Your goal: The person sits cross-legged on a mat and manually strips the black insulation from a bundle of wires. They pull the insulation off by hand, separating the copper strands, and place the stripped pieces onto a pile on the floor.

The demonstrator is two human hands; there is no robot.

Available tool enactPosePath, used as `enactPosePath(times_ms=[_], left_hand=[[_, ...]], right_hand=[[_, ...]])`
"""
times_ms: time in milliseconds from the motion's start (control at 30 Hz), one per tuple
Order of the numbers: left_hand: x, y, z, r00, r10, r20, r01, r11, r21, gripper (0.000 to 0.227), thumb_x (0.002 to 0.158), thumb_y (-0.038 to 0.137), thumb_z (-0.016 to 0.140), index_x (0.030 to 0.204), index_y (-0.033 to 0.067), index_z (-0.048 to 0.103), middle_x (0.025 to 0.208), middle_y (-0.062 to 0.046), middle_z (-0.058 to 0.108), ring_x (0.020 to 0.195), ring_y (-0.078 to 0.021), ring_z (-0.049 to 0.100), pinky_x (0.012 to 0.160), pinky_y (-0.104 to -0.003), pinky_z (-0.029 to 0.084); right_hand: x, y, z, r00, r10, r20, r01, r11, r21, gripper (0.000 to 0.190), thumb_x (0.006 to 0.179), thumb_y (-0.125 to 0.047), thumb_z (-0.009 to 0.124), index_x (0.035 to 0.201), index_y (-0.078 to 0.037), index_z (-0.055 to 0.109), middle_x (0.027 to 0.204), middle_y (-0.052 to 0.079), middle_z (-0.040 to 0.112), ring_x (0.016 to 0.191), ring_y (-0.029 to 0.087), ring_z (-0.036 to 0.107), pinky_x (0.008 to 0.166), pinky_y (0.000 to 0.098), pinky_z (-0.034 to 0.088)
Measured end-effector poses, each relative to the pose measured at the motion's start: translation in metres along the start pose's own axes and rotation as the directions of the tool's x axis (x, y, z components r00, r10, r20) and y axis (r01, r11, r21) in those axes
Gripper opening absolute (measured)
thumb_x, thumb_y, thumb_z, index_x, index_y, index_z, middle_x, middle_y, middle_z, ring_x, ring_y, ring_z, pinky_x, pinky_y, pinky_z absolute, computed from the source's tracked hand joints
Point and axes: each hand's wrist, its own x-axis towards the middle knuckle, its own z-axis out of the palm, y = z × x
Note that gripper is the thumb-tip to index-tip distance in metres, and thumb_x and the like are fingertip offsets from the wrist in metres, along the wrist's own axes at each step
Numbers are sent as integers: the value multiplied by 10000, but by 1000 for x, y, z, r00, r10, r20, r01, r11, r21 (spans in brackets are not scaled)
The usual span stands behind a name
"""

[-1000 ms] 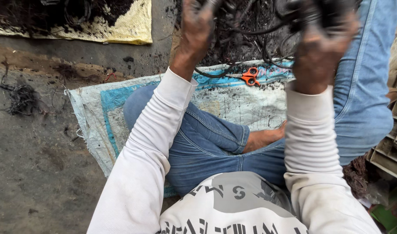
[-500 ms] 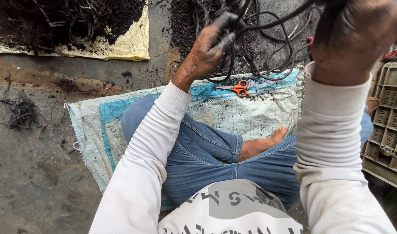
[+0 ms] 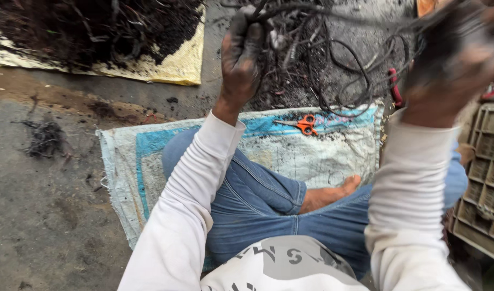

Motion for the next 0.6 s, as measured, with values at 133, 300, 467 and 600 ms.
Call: enactPosePath(times_ms=[133,300,467,600], left_hand=[[4,18,-2,992,49,-113,-13,956,293,194,1096,172,524,1220,74,637,1098,-61,718,994,-150,687,851,-274,560],[16,47,28,960,192,204,-281,655,702,161,1162,176,553,1084,112,679,1011,-55,703,934,-157,738,812,-295,652],[12,77,78,935,134,328,-350,499,793,197,954,293,759,1046,127,704,908,-43,683,761,-205,706,649,-366,575],[18,93,121,879,5,476,-428,444,787,239,924,305,767,1059,121,697,946,-54,670,773,-245,704,665,-393,569]], right_hand=[[-54,-18,47,756,509,412,-630,392,671,379,1058,-10,686,1415,50,572,1357,113,618,1196,211,602,1107,340,505],[-67,-44,39,574,683,452,-819,463,340,475,968,-61,676,1422,-6,546,1356,118,632,1226,206,622,1042,322,520],[-43,-67,6,850,311,425,-446,856,264,682,1001,-135,787,1554,-12,407,1543,164,507,1461,279,526,1215,366,455],[-18,-70,1,868,83,490,-250,925,285,937,839,-219,860,1587,0,339,1542,204,487,1419,302,502,1167,375,430]])
